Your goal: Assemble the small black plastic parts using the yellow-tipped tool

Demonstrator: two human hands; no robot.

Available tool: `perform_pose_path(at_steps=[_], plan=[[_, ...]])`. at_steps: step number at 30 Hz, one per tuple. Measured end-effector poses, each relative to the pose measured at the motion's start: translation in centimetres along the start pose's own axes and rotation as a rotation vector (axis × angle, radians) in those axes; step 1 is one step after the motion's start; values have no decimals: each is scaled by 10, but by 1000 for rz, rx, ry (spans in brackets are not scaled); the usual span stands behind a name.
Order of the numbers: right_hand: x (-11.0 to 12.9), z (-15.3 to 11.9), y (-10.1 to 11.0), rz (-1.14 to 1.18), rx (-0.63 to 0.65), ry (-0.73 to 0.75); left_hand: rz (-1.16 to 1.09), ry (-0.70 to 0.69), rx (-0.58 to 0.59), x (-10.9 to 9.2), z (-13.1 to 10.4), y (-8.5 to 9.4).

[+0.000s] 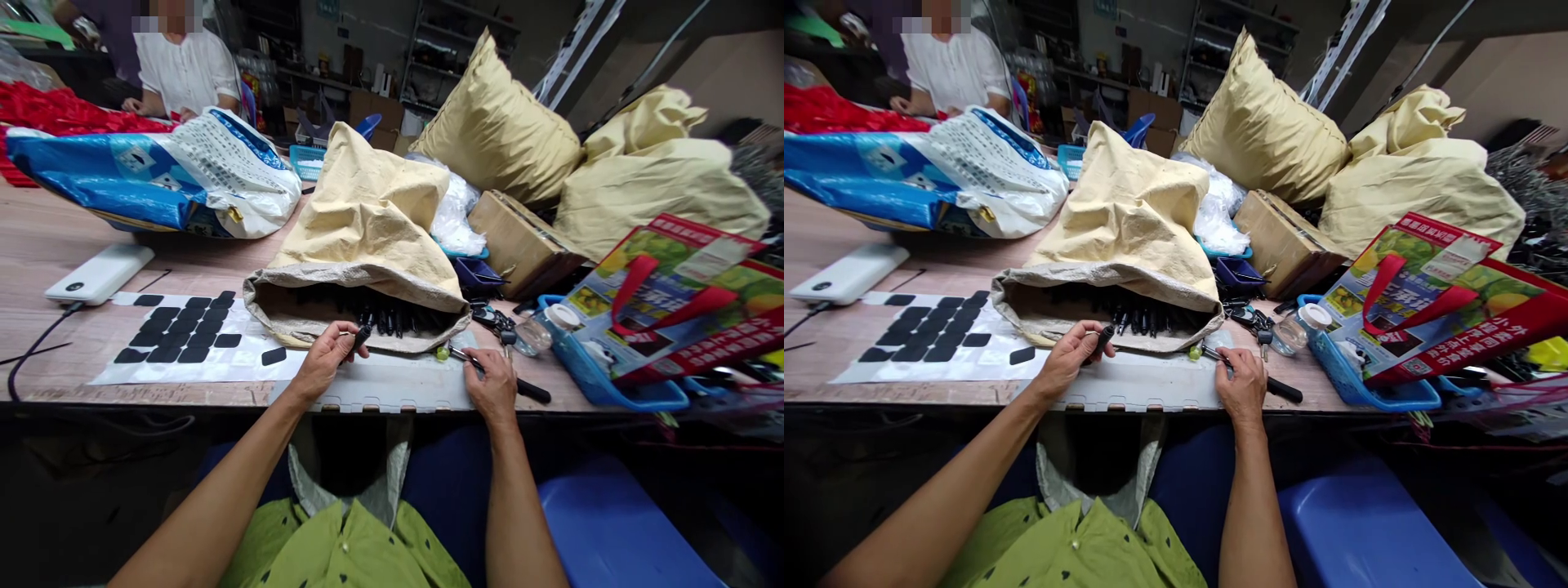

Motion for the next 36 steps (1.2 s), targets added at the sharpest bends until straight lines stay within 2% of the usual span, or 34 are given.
perform_pose_path(at_steps=[10,17,36], plan=[[-1,0,-1,-1,-22,19,-196,140,-95,-8,0,1],[-1,0,-1,-5,-24,15,-315,183,-139,-7,1,6],[-3,-1,-3,-5,-16,14,-336,204,-148,-8,1,8]])
Point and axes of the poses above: each hand's wrist, its own z-axis towards the middle knuckle, its own y-axis out of the back of the hand, x = y × z, the point moved 1 cm from there along z, towards the middle knuckle, and after that the axes turned 14 degrees about -x, right-handed, at the moved point
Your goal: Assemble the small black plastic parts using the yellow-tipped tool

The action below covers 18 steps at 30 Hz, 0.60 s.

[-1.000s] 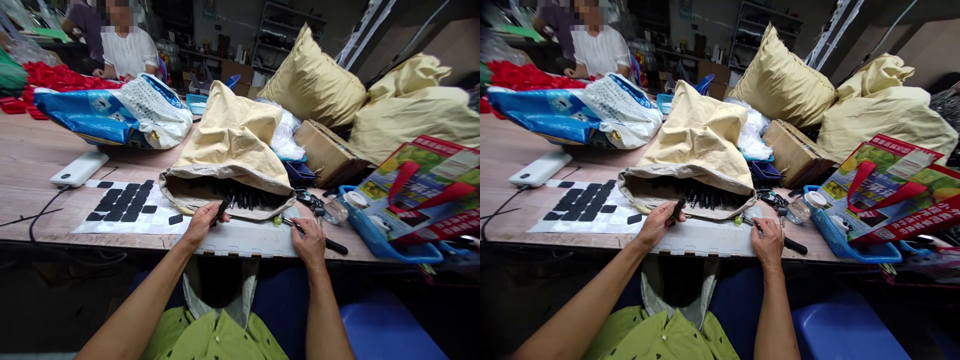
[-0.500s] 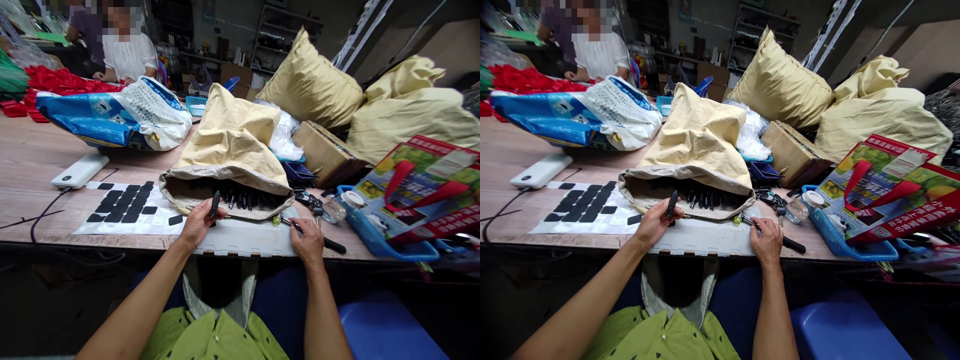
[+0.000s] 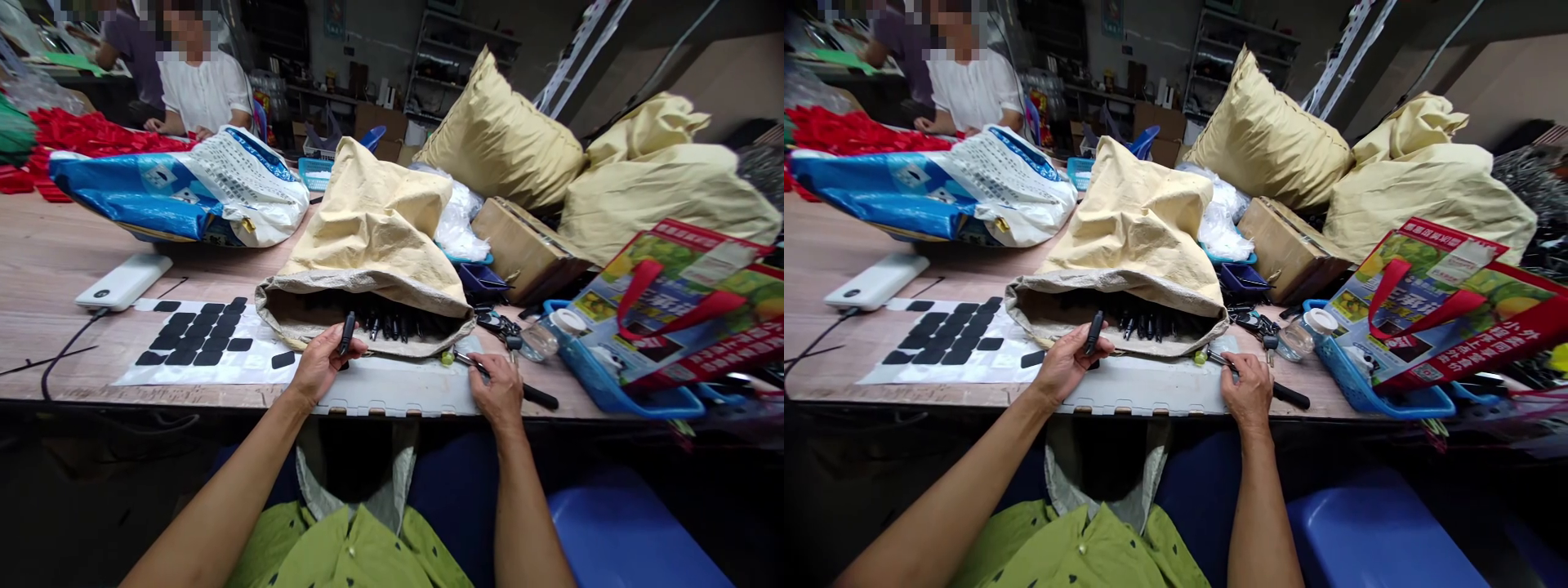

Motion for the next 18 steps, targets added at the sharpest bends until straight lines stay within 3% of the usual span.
perform_pose_path(at_steps=[6,9,12,14,16,18], plan=[[-2,0,-2,6,-8,-1,22,-22,-4,-2,-1,-2],[-2,0,-2,3,-14,11,79,-38,32,-9,-18,-4],[-2,0,-2,15,-16,18,253,2,263,-15,-53,-4],[-2,0,-2,15,-14,17,415,137,493,-8,-78,-2],[-2,-1,-2,5,-14,13,597,268,658,9,-96,6],[-2,-1,-2,2,-13,11,787,291,695,37,-103,18]])
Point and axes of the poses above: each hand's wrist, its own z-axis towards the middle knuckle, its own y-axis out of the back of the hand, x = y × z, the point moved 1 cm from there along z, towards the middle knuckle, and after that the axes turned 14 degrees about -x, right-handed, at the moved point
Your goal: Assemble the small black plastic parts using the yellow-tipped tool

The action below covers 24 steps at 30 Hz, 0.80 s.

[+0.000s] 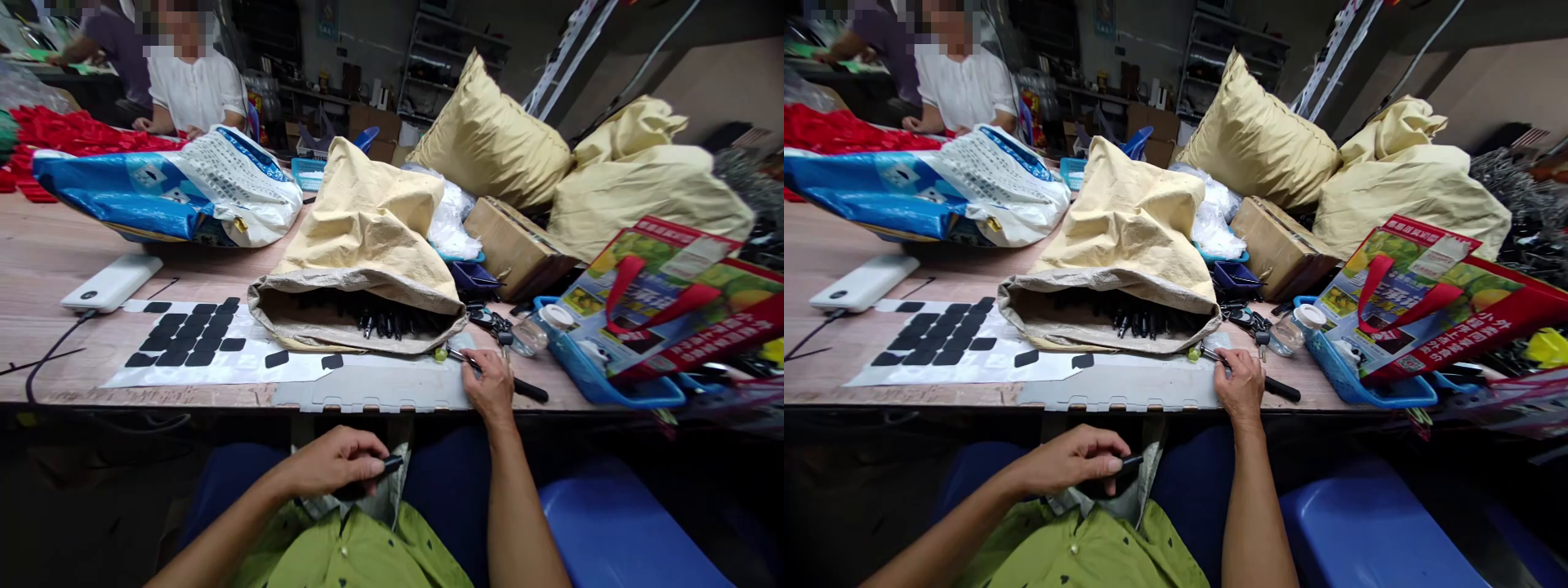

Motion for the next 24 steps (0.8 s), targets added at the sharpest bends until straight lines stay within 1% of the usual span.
perform_pose_path(at_steps=[3,5,6,8,10,11,13,15,16,18,20,21,22,24], plan=[[0,0,0,10,2,-1,265,96,-128,50,17,-6],[1,0,1,13,1,-1,462,196,-214,80,28,-3],[1,0,1,14,0,0,545,246,-251,91,32,-1],[1,0,1,15,-4,-1,660,309,-306,104,35,3],[2,0,2,12,-7,-3,733,299,-325,104,33,3],[2,0,2,9,-5,-5,766,277,-319,98,30,2],[2,-1,2,5,1,-6,818,194,-274,77,22,-3],[3,-1,2,6,3,-7,817,60,-206,44,13,-9],[3,-1,2,9,1,-9,783,-20,-173,25,11,-11],[3,-1,2,16,-4,-13,690,-134,-137,-13,10,-10],[4,-1,2,22,-3,-20,600,-222,-199,-45,20,-3],[4,-1,2,24,-1,-23,578,-246,-274,-57,28,4],[5,-1,2,27,1,-26,584,-258,-377,-66,38,12],[5,0,3,31,8,-32,666,-277,-606,-78,62,28]])
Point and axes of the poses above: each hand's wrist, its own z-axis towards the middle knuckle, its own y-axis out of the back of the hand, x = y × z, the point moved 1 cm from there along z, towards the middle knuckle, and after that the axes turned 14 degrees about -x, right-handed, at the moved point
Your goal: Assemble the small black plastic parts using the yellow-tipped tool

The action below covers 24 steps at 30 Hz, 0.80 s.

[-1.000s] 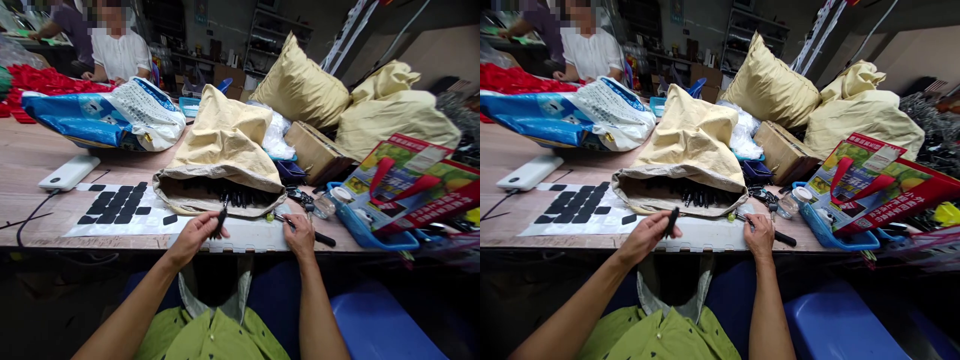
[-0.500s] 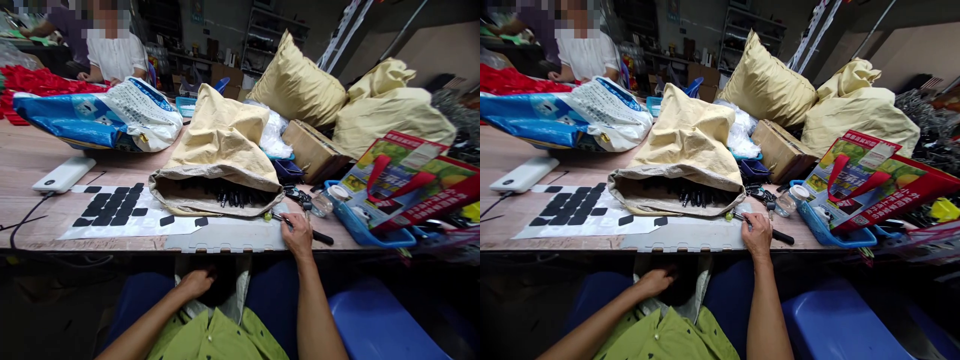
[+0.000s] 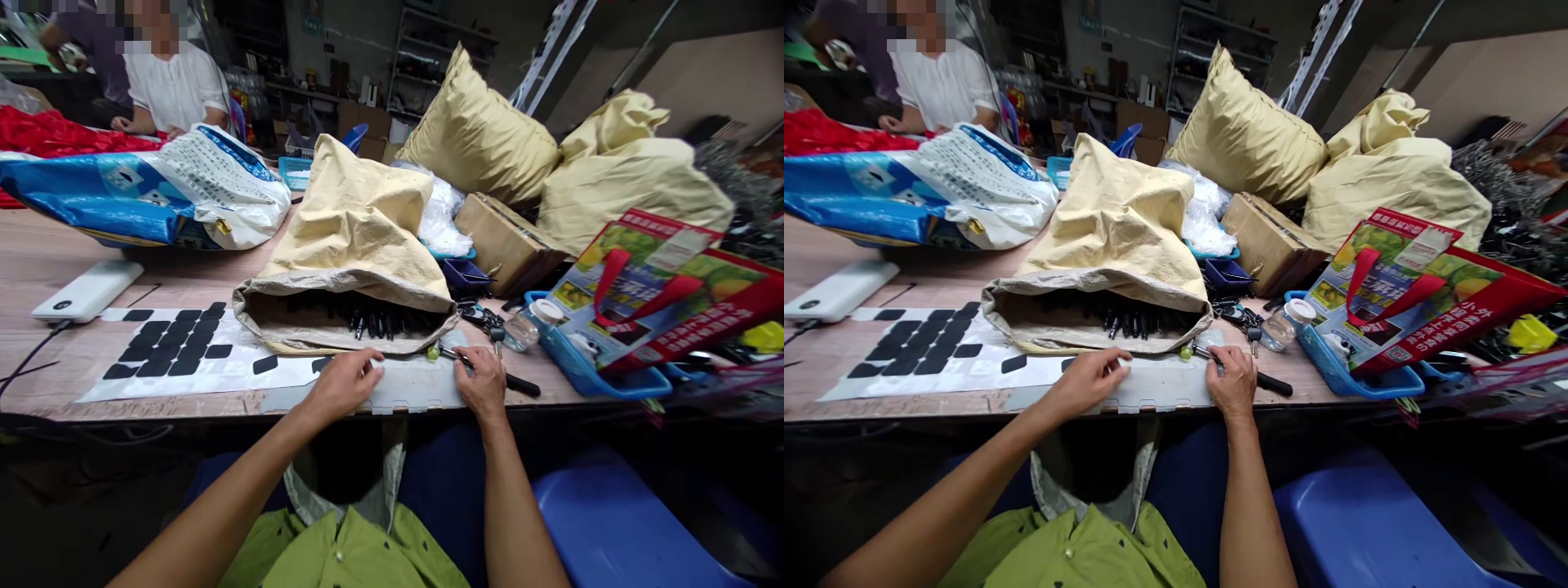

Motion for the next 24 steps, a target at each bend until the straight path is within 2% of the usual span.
perform_pose_path(at_steps=[1,3,7,11,14,19,24], plan=[[0,0,0,1,4,-3,62,-10,-83,2,14,-1],[0,1,0,-1,12,-9,162,-64,-170,4,38,-6],[0,1,1,-5,9,-6,336,-147,-157,-7,67,-24],[1,1,2,-2,3,-8,513,-6,-223,-21,79,-42],[1,1,3,-2,1,-8,547,116,-256,-22,85,-46],[1,1,4,-2,8,-3,526,204,-236,-13,91,-31],[2,1,4,-10,19,-24,349,122,-204,-3,70,-1]])
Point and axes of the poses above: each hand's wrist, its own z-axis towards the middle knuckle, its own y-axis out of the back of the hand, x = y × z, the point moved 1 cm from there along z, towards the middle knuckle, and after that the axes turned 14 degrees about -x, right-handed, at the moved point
